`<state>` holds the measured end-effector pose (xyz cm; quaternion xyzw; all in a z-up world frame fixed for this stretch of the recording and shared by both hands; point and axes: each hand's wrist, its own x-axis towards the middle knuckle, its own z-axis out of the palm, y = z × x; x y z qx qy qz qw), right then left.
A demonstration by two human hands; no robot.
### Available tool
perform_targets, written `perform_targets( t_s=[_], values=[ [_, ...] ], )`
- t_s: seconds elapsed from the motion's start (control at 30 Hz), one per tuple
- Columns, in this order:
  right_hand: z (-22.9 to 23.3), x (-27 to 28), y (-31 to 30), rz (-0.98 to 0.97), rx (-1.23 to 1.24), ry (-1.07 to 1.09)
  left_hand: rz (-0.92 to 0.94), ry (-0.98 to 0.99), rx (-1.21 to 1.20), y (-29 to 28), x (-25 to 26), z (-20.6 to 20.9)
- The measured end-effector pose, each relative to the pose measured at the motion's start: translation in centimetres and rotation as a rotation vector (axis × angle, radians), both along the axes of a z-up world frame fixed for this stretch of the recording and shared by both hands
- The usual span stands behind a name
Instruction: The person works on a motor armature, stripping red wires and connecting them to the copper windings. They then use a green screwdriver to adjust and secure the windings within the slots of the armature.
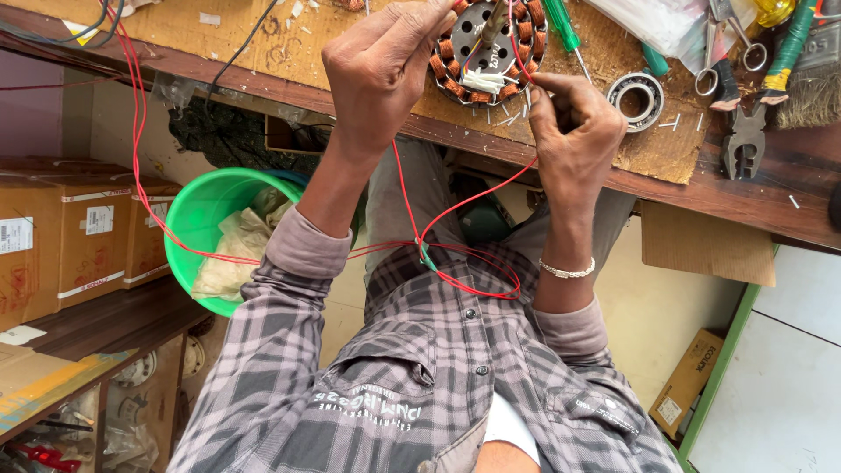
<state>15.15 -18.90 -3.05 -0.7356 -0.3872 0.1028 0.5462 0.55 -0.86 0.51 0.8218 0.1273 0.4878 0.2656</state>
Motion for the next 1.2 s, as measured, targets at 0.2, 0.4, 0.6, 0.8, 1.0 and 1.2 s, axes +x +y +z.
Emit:
perform_targets(
  t_s=[0.2,0.4,0.6,0.8,1.0,1.2],
  values=[
    [0.1,1.0,-1.2,0.066,0.133,0.074,-0.005,0.007,0.007,0.1,-0.5,0.0],
    [-0.1,0.8,-0.3,-0.046,-0.009,0.017,0.018,0.010,0.037,-0.1,-0.6,0.0],
    [0.7,0.2,-0.3,0.047,0.070,0.117,0.039,0.024,0.036,-0.4,-0.7,0.2],
    [1.8,0.3,-0.4,0.052,0.107,0.065,0.012,0.024,0.009,-0.4,-0.6,0.2],
    [2.4,0.1,-1.1,0.024,0.076,0.016,0.034,0.040,0.000,-0.5,-0.7,-0.1],
    [1.7,0.1,0.0,0.016,-0.005,-0.059,0.020,0.066,-0.003,-0.6,-0.7,-0.5]
  ],
)
